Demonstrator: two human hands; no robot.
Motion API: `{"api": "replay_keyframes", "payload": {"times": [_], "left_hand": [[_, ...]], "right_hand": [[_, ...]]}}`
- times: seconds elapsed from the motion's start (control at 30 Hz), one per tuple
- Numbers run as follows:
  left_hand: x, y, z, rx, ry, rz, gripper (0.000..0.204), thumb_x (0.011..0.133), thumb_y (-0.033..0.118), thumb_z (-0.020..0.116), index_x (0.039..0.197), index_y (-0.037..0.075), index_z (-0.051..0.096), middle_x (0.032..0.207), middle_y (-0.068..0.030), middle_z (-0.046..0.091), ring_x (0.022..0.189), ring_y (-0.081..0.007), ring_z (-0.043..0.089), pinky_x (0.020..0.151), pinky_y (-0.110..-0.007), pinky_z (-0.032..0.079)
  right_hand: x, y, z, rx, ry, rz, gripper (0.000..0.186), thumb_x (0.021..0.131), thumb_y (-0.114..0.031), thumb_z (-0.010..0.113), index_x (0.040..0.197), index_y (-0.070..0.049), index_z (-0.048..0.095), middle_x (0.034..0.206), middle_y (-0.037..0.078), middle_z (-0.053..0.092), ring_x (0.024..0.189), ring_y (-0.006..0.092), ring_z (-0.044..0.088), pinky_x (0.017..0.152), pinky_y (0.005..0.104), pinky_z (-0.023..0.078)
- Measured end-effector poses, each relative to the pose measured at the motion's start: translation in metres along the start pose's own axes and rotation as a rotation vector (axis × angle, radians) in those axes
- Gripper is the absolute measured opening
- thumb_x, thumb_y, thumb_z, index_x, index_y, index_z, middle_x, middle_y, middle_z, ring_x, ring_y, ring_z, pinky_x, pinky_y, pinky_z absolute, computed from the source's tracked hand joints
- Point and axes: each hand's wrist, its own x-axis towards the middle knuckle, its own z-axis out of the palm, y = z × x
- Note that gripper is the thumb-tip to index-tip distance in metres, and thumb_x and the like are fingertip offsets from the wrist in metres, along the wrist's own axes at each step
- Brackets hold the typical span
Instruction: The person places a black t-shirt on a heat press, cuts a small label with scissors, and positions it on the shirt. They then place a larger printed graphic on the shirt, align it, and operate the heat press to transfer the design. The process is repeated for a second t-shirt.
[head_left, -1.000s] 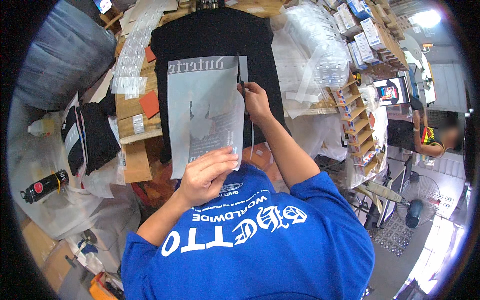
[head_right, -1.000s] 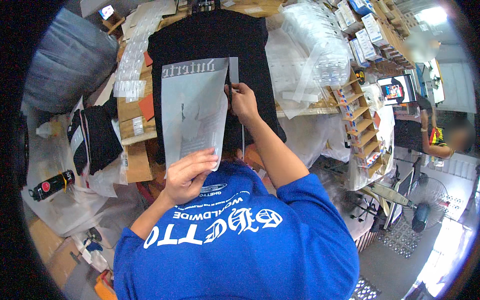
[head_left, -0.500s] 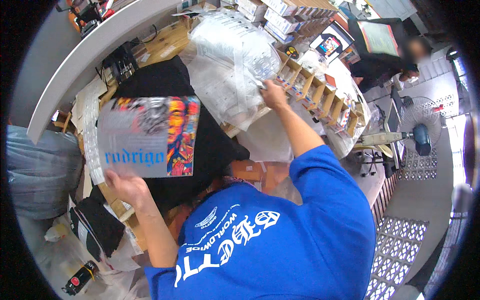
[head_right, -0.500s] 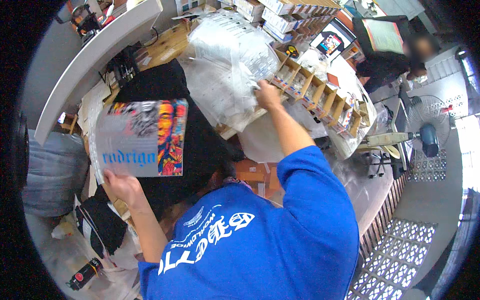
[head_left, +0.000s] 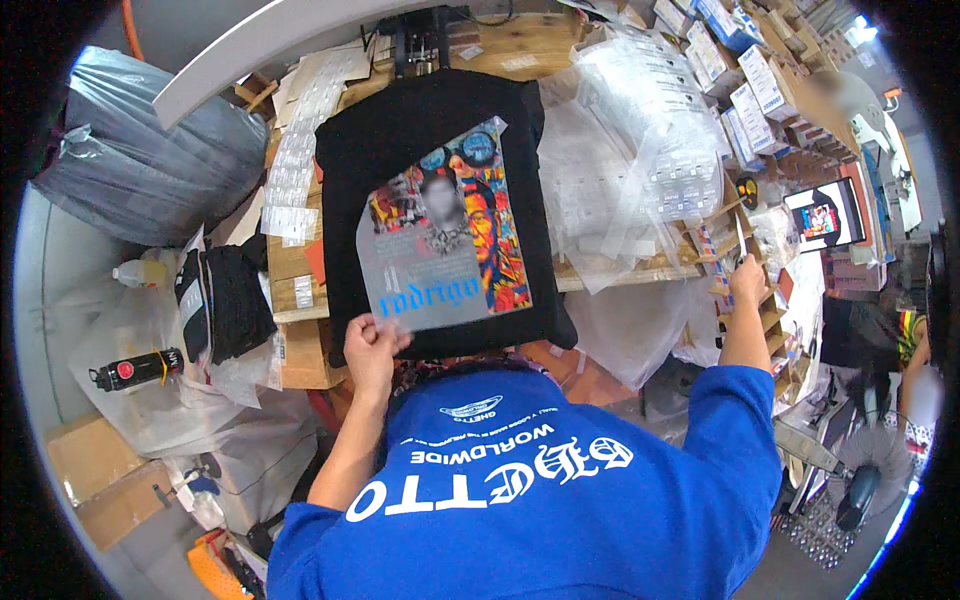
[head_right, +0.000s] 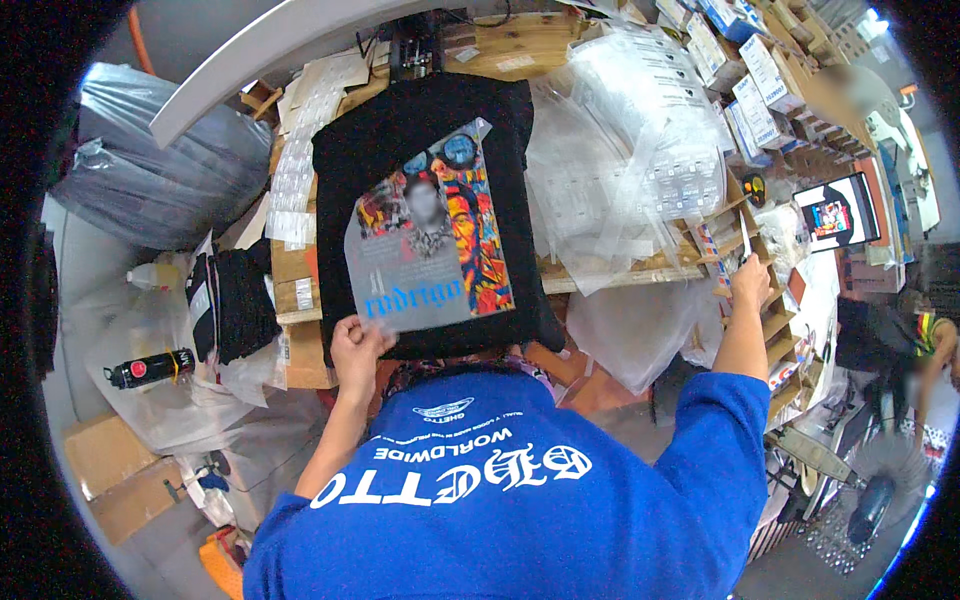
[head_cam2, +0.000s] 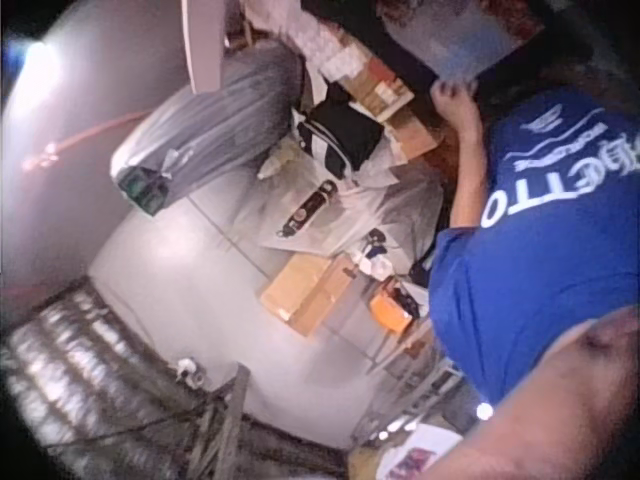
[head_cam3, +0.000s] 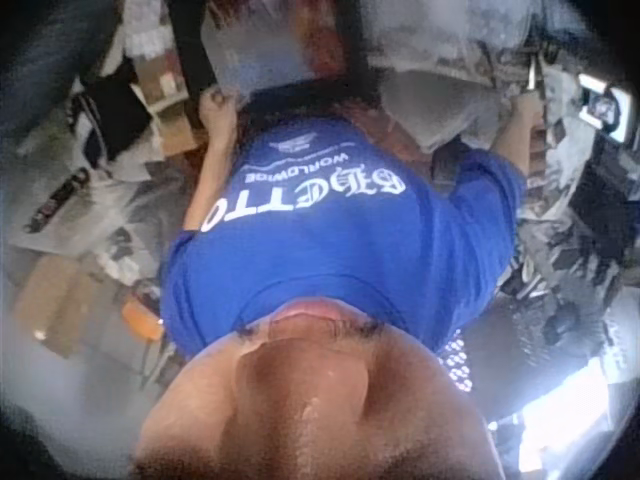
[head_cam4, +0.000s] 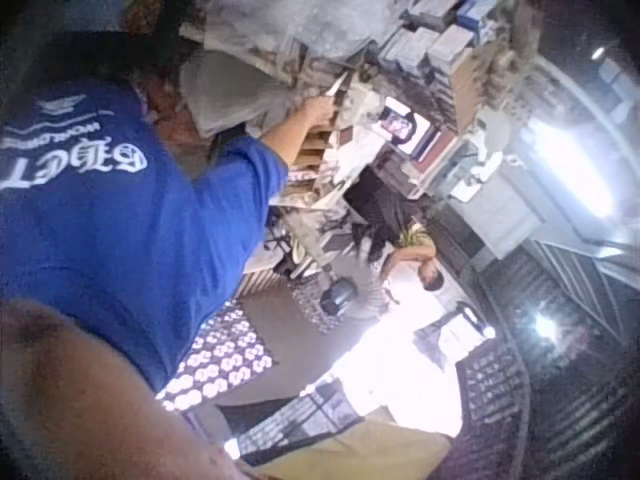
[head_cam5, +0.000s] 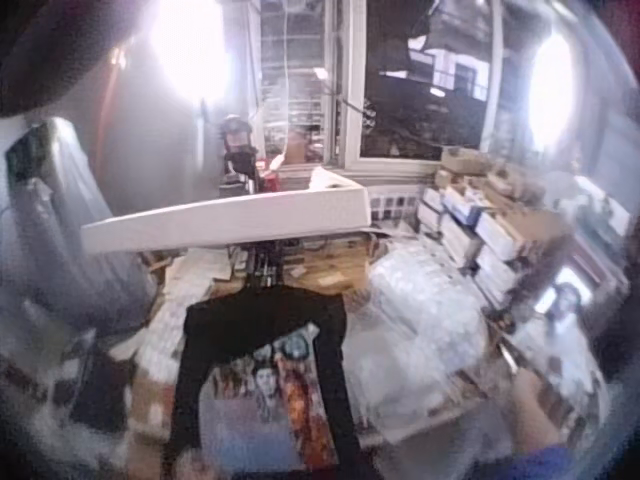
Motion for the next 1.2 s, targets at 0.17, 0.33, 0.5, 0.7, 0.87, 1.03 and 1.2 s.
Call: {"api": "replay_keyframes", "payload": {"times": [0.17, 0.33, 0.5, 0.7, 0.87, 1.03, 1.2], "left_hand": [[0.007, 0.042, -0.018, 0.966, 0.137, 0.929, 0.042, 0.089, 0.011, 0.073, 0.128, 0.001, 0.061, 0.126, -0.0205, 0.062, 0.117, -0.0387, 0.060, 0.099, -0.050, 0.048], [0.061, 0.031, 0.011, 1.207, -0.319, 1.177, 0.055, 0.094, 0.035, 0.071, 0.139, 0.007, 0.060, 0.149, -0.0193, 0.052, 0.146, -0.0416, 0.040, 0.122, -0.057, 0.030], [0.100, 0.029, -0.019, 1.109, -0.709, 1.223, 0.064, 0.095, 0.042, 0.069, 0.147, 0.008, 0.055, 0.159, -0.0200, 0.043, 0.154, -0.0440, 0.029, 0.126, -0.060, 0.021], [0.121, 0.033, -0.036, 1.179, -0.458, 1.175, 0.068, 0.094, 0.044, 0.070, 0.147, 0.005, 0.055, 0.161, -0.0227, 0.040, 0.154, -0.0437, 0.028, 0.125, -0.061, 0.021], [0.113, 0.054, -0.013, 1.026, -0.324, 1.106, 0.050, 0.091, 0.033, 0.074, 0.129, 0.002, 0.067, 0.147, -0.0196, 0.054, 0.145, -0.0405, 0.043, 0.123, -0.061, 0.026], [0.222, 0.139, 0.037, 0.865, -0.138, 1.158, 0.022, 0.096, 0.016, 0.064, 0.111, 0.001, 0.069, 0.124, -0.0173, 0.064, 0.122, -0.0369, 0.058, 0.114, -0.054, 0.039], [0.349, 0.168, 0.101, 1.148, -0.093, 1.180, 0.033, 0.102, 0.028, 0.058, 0.125, 0.005, 0.066, 0.133, -0.0129, 0.061, 0.125, -0.0360, 0.056, 0.111, -0.054, 0.041]], "right_hand": [[-0.016, -0.014, -0.013, 0.033, -0.008, 0.064, 0.039, 0.098, -0.020, 0.055, 0.136, -0.015, 0.064, 0.144, 0.016, 0.056, 0.138, 0.0352, 0.050, 0.111, 0.0556, 0.043], [-0.073, -0.092, -0.015, 0.354, 0.515, -0.426, 0.033, 0.089, -0.015, 0.068, 0.121, -0.008, 0.069, 0.128, 0.020, 0.062, 0.127, 0.0390, 0.056, 0.103, 0.0510, 0.048], [-0.214, -0.195, -0.012, 0.706, 0.316, -0.678, 0.031, 0.085, -0.004, 0.076, 0.115, -0.006, 0.069, 0.126, 0.021, 0.063, 0.122, 0.0416, 0.058, 0.103, 0.0484, 0.049], [-0.314, -0.258, -0.042, 0.753, 0.256, -0.896, 0.027, 0.084, -0.005, 0.077, 0.111, -0.004, 0.070, 0.126, 0.019, 0.063, 0.121, 0.0418, 0.058, 0.101, 0.0496, 0.049], [-0.274, -0.319, -0.060, 0.801, 0.300, -1.089, 0.025, 0.087, -0.009, 0.074, 0.110, -0.002, 0.070, 0.125, 0.020, 0.062, 0.121, 0.0420, 0.057, 0.102, 0.0509, 0.047], [-0.184, -0.455, -0.089, 0.673, 0.320, -1.081, 0.034, 0.093, -0.021, 0.070, 0.121, -0.002, 0.069, 0.137, 0.023, 0.060, 0.130, 0.0435, 0.054, 0.111, 0.0497, 0.044], [-0.176, -0.588, -0.090, 0.438, 0.346, -1.202, 0.053, 0.103, -0.048, 0.051, 0.136, -0.009, 0.062, 0.143, 0.018, 0.059, 0.138, 0.0407, 0.050, 0.116, 0.0643, 0.032]]}}
